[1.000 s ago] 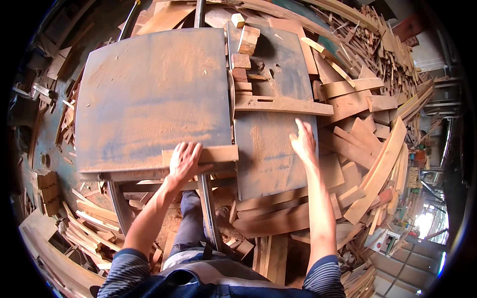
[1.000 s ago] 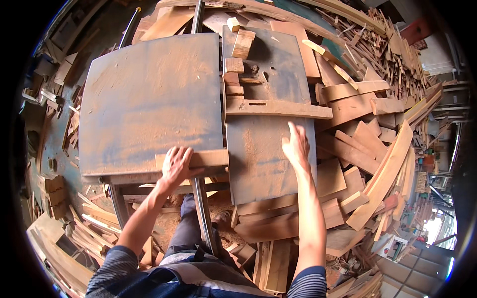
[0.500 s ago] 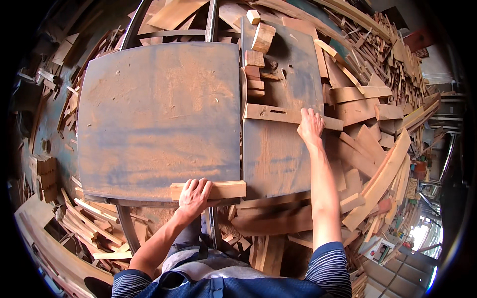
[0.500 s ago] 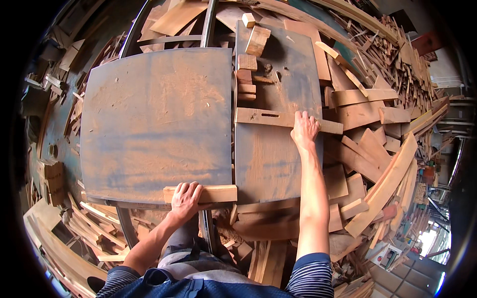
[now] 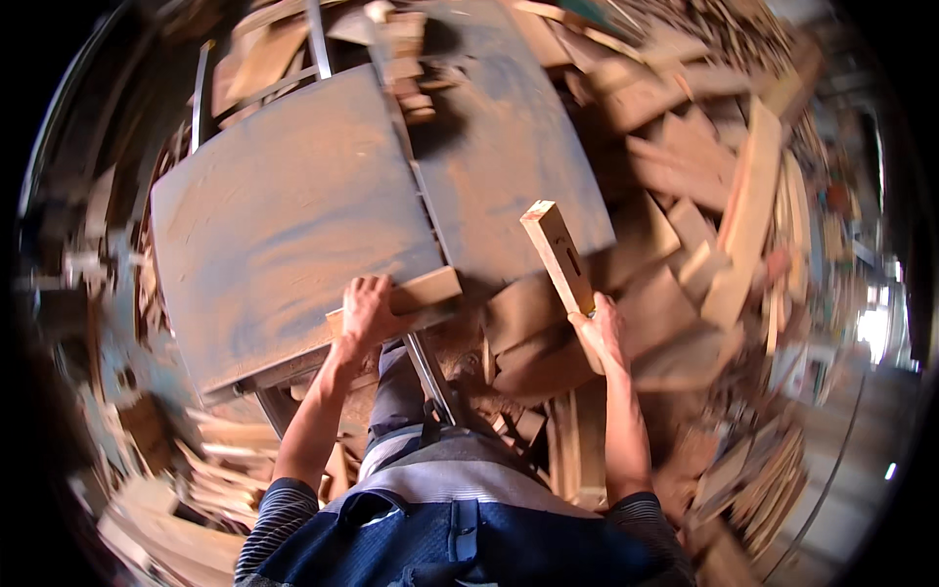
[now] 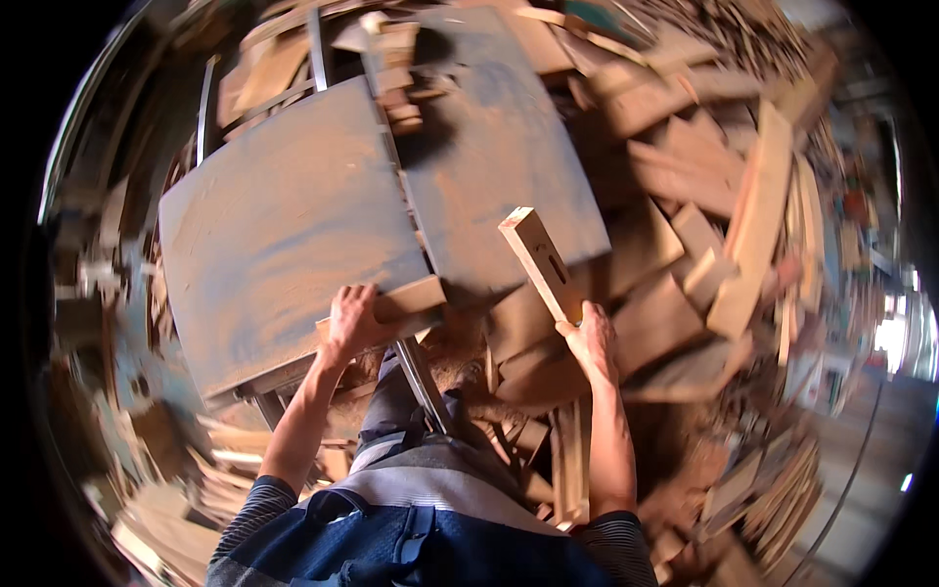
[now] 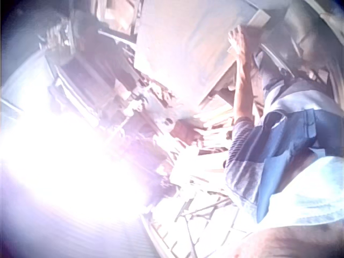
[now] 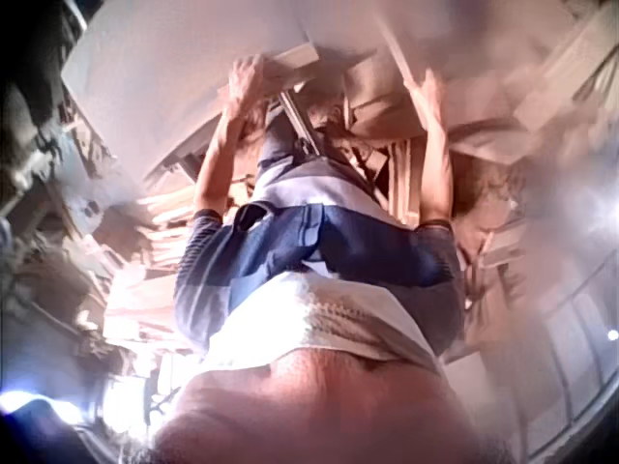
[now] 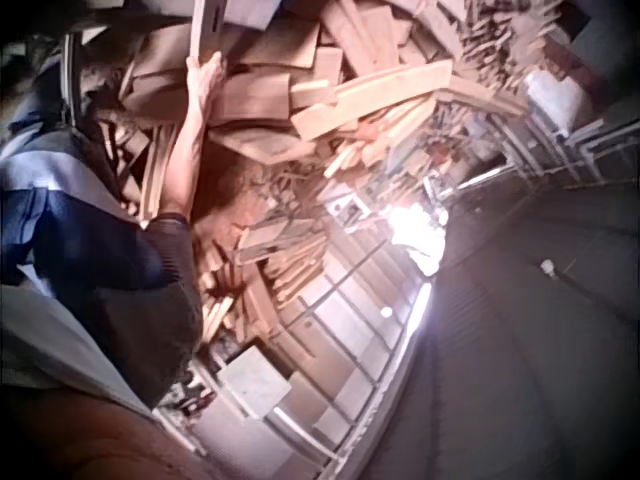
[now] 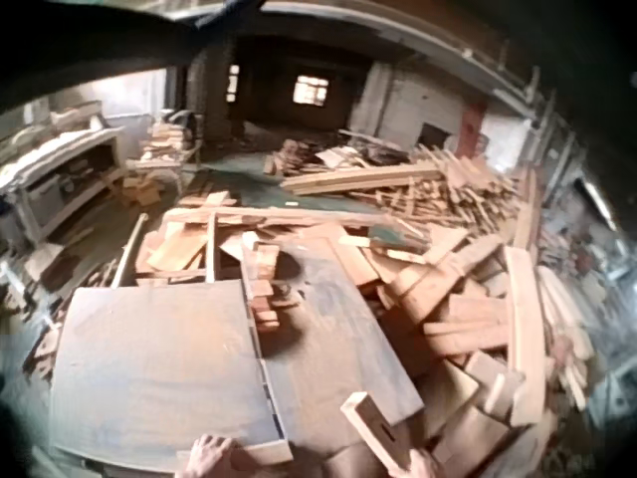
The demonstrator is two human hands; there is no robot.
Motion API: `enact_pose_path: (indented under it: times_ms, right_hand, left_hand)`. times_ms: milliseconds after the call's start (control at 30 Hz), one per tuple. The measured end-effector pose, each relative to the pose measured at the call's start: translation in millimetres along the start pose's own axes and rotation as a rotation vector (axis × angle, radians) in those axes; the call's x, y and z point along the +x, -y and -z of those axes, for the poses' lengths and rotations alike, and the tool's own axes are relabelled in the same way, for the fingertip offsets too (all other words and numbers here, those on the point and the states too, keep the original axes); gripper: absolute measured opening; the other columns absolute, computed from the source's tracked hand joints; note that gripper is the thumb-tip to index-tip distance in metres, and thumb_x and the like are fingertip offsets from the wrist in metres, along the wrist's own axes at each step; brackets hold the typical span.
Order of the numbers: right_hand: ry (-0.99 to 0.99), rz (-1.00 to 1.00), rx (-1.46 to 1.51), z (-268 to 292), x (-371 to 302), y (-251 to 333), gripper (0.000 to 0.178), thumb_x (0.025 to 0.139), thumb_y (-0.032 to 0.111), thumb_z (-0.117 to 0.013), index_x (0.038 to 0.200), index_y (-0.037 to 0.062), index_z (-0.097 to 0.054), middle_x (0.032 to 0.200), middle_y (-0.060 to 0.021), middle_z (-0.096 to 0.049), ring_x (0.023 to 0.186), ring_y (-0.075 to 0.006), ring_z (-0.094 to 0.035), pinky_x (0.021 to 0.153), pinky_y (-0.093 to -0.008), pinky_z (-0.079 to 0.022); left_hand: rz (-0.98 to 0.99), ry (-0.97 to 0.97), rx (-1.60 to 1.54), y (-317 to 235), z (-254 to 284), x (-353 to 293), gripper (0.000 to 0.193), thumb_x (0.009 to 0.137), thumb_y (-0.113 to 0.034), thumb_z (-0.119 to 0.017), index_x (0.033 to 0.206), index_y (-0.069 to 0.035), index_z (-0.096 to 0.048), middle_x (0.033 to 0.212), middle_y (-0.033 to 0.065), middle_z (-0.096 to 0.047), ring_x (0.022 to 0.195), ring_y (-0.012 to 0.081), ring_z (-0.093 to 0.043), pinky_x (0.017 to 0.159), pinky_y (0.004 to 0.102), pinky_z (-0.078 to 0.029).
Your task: The person measures different wood pieces by hand using a yellow tape measure, holding the tape across the length and width of several wood blocks and planks atop a dusty workbench.
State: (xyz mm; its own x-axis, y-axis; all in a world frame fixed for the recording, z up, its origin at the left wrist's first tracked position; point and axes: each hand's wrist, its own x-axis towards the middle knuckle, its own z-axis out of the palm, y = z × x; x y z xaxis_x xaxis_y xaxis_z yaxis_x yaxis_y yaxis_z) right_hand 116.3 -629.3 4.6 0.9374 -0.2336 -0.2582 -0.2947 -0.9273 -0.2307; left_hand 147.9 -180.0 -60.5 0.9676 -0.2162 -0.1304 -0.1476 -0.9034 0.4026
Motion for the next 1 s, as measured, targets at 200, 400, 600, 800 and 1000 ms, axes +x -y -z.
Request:
enact_pose_path:
  times_ms: [200,400,600,800,1000]
  right_hand:
    - [-0.023,-0.406,0.547,-46,-190,-75,0.053,0.078,0.042,-0.082,0.11,0.002,-0.069,0.109,-0.0241,-0.072,0.1,-0.0413,-0.069,0.087,-0.0483,-0.054]
    - [-0.293,-0.631,1.253,-100,-324,-110,0.054,0.084,0.023,-0.081,0.129,-0.0022,-0.066,0.116,-0.0126,-0.073,0.106,-0.0181,-0.067,0.094,-0.0334,-0.051]
    - [-0.574,-0.654,1.466,-72,-382,-99,0.055,0.087,0.011,-0.076,0.139,-0.0023,-0.06,0.114,-0.0052,-0.07,0.102,-0.013,-0.063,0.089,-0.0289,-0.051]
    - [-0.772,-0.639,1.634,-62,-411,-102,0.047,0.086,0.014,-0.079,0.129,0.0001,-0.065,0.111,-0.0037,-0.069,0.103,-0.0141,-0.062,0.094,-0.0312,-0.049]
    - [-0.893,-0.534,1.856,-72,-436,-102,0.047,0.084,0.024,-0.087,0.122,0.0027,-0.067,0.102,-0.0008,-0.068,0.092,-0.0136,-0.065,0.081,-0.031,-0.053]
  left_hand:
    - [0.033,0.383,0.195,-36,56,21,0.069,0.064,-0.056,-0.088,0.11,-0.009,-0.07,0.103,0.0148,-0.075,0.104,0.0356,-0.067,0.089,0.0476,-0.053]
    - [-0.119,0.214,0.155,-87,63,-7,0.061,0.072,-0.045,-0.089,0.112,-0.003,-0.07,0.1,0.0175,-0.075,0.099,0.0367,-0.07,0.085,0.0473,-0.055]
    - [-0.195,0.428,-0.301,-154,25,-17,0.052,0.075,-0.032,-0.09,0.109,0.002,-0.071,0.097,0.0162,-0.077,0.085,0.0273,-0.074,0.076,0.0412,-0.057]
    - [-0.178,0.734,-0.376,-209,-12,-32,0.045,0.09,-0.03,-0.082,0.116,0.005,-0.069,0.097,0.0095,-0.076,0.086,0.0158,-0.069,0.079,0.0338,-0.055]
    - [-0.107,0.972,-0.695,-228,-15,-34,0.045,0.093,-0.023,-0.078,0.128,0.002,-0.064,0.104,0.0045,-0.07,0.087,0.0116,-0.065,0.076,0.0292,-0.054]
